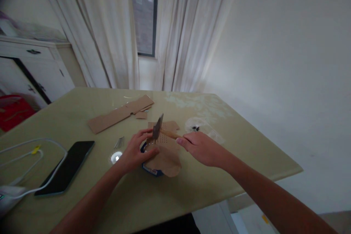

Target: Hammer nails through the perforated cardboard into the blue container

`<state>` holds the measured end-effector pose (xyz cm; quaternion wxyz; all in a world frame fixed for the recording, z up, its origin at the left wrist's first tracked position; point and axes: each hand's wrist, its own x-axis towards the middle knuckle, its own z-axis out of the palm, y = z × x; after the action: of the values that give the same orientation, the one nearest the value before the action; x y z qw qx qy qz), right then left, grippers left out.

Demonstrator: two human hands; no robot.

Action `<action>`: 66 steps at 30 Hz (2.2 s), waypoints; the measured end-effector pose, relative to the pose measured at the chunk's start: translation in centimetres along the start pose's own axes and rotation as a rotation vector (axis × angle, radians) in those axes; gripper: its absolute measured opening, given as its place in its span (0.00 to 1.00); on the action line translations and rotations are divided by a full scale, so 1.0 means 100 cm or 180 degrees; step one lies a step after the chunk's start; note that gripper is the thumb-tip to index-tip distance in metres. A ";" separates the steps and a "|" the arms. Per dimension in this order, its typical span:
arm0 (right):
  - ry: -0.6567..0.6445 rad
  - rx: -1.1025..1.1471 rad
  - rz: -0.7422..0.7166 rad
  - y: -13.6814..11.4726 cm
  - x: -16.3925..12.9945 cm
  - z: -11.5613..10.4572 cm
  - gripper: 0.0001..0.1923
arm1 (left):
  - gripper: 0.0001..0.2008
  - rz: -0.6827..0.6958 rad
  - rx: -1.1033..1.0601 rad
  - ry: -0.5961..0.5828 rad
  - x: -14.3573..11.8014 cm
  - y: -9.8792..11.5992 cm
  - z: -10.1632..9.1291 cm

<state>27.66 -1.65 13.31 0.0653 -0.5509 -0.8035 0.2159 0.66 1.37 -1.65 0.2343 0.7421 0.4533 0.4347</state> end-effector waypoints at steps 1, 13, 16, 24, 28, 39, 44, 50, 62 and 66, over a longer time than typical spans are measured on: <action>-0.0021 0.0030 -0.0003 0.001 0.000 0.000 0.28 | 0.23 -0.0001 0.0005 0.0007 0.000 0.000 0.000; 0.0343 0.0705 -0.0044 -0.003 -0.008 -0.013 0.31 | 0.24 -0.0091 0.0027 -0.0023 0.000 0.000 0.000; 0.0222 0.0719 0.0012 -0.002 -0.006 -0.009 0.32 | 0.24 -0.0105 0.0023 -0.0033 0.000 0.000 0.000; 0.0126 0.0473 0.0099 0.004 -0.001 0.000 0.32 | 0.23 -0.0127 -0.0025 -0.0090 0.000 -0.001 0.000; 0.0268 0.0534 0.0005 0.002 -0.005 -0.010 0.31 | 0.24 -0.0126 -0.0013 -0.0091 0.001 0.001 -0.001; 0.0040 0.0412 0.0189 0.003 0.001 0.003 0.29 | 0.23 -0.0123 -0.0036 -0.0076 0.000 0.002 -0.001; 0.0290 0.0196 0.0043 -0.006 -0.005 -0.012 0.30 | 0.23 -0.0190 0.0158 -0.0089 0.000 0.008 -0.005; 0.0255 -0.0054 0.0071 -0.006 -0.007 -0.013 0.28 | 0.19 -0.0164 0.0374 0.0228 0.000 0.015 -0.004; 0.0290 -0.0078 -0.0009 -0.007 -0.006 -0.012 0.28 | 0.05 -0.0130 0.0048 0.0215 0.005 0.018 0.004; 0.0133 -0.0166 0.0022 -0.004 -0.004 -0.005 0.30 | 0.05 -0.0117 0.0120 0.0203 0.005 0.020 0.003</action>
<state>27.69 -2.02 13.97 0.0669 -0.5595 -0.8055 0.1835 1.97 0.89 -0.10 0.2137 0.7237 0.4822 0.4451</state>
